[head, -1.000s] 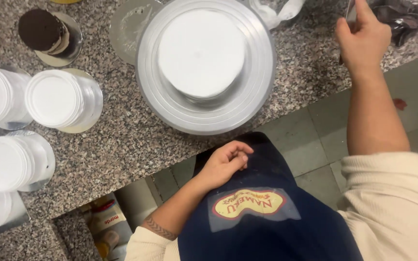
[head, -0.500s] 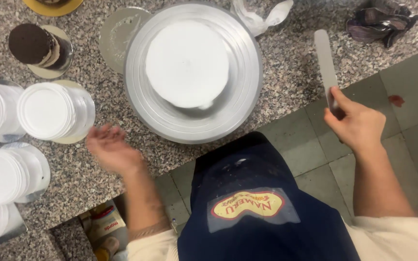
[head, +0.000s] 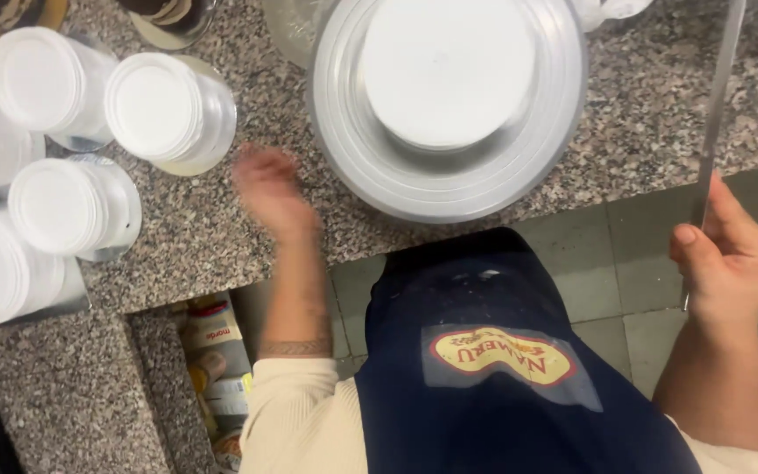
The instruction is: Applying and smoothing white frosting onto a round cake using a spatula and turntable.
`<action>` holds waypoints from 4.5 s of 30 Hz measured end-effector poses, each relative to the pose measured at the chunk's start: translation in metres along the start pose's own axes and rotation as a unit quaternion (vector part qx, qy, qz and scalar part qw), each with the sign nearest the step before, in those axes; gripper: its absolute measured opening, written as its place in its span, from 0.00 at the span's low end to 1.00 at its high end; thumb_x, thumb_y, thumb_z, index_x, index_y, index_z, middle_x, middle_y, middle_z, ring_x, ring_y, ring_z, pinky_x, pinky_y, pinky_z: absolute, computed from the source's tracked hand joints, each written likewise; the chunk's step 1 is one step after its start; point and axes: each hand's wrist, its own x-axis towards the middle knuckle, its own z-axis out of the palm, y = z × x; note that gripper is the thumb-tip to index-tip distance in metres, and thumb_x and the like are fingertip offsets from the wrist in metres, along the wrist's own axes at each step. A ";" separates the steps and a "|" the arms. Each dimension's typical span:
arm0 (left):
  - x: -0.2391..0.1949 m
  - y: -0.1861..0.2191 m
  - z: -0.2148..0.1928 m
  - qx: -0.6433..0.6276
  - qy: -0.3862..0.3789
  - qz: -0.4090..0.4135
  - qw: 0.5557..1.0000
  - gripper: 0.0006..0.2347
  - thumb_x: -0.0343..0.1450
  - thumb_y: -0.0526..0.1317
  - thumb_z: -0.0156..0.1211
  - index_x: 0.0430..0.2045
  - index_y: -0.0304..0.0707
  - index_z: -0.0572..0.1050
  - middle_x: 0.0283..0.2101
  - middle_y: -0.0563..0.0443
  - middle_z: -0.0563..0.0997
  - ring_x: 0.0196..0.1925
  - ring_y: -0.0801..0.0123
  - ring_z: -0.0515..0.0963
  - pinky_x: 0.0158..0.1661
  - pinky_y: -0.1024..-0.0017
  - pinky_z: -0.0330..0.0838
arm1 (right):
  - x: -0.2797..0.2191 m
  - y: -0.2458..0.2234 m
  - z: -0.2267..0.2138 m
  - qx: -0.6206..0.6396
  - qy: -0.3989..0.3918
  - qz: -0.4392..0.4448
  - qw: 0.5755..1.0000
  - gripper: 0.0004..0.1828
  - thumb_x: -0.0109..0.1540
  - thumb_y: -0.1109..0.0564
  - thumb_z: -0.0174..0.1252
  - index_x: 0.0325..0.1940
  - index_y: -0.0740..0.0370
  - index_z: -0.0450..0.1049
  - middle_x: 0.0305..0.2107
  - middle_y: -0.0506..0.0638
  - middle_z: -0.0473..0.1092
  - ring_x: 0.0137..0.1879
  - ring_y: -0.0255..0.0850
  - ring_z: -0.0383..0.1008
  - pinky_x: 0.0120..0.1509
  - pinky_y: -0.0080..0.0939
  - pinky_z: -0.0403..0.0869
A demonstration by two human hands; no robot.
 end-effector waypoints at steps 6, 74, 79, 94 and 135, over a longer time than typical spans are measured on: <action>-0.178 0.012 0.183 0.437 -0.609 -0.215 0.626 0.18 0.66 0.40 0.62 0.50 0.35 0.79 0.36 0.45 0.85 0.40 0.63 0.84 0.47 0.64 0.75 | -0.003 0.007 0.019 -0.024 -0.119 0.008 0.993 0.28 0.66 0.65 0.65 0.71 0.68 0.70 0.27 0.44 0.70 0.28 0.26 0.63 0.32 0.25 0.62; -0.185 0.021 0.211 -0.194 -0.346 -0.515 0.760 0.20 0.75 0.32 0.56 0.62 0.29 0.63 0.35 0.49 0.74 0.31 0.70 0.70 0.35 0.73 0.64 | -0.001 -0.034 0.106 -0.083 -0.253 -0.005 0.964 0.30 0.64 0.71 0.60 0.71 0.64 0.69 0.29 0.47 0.75 0.33 0.26 0.73 0.37 0.27 0.72; -0.186 0.018 0.204 -0.198 -0.348 -0.516 0.757 0.18 0.76 0.32 0.56 0.61 0.30 0.63 0.34 0.49 0.73 0.32 0.70 0.70 0.34 0.73 0.63 | -0.002 -0.029 0.107 -0.134 -0.240 -0.029 0.961 0.31 0.63 0.69 0.63 0.71 0.63 0.70 0.27 0.46 0.71 0.30 0.26 0.64 0.34 0.27 0.66; -0.162 0.020 0.134 0.137 -0.230 -0.480 0.836 0.24 0.74 0.56 0.56 0.29 0.25 0.80 0.21 0.50 0.78 0.22 0.71 0.76 0.28 0.75 0.72 | 0.048 0.042 0.014 0.175 -0.253 0.031 0.951 0.24 0.64 0.48 0.68 0.51 0.71 0.74 0.22 0.54 0.71 0.20 0.32 0.66 0.23 0.29 0.64; -0.068 0.015 0.104 0.030 -0.081 -0.215 0.973 0.25 0.79 0.49 0.49 0.63 0.23 0.64 0.66 0.37 0.71 0.67 0.55 0.71 0.68 0.59 0.63 | 0.068 0.037 -0.085 -0.119 -0.011 0.061 0.991 0.29 0.75 0.56 0.58 0.79 0.60 0.61 0.32 0.45 0.68 0.32 0.31 0.64 0.34 0.30 0.62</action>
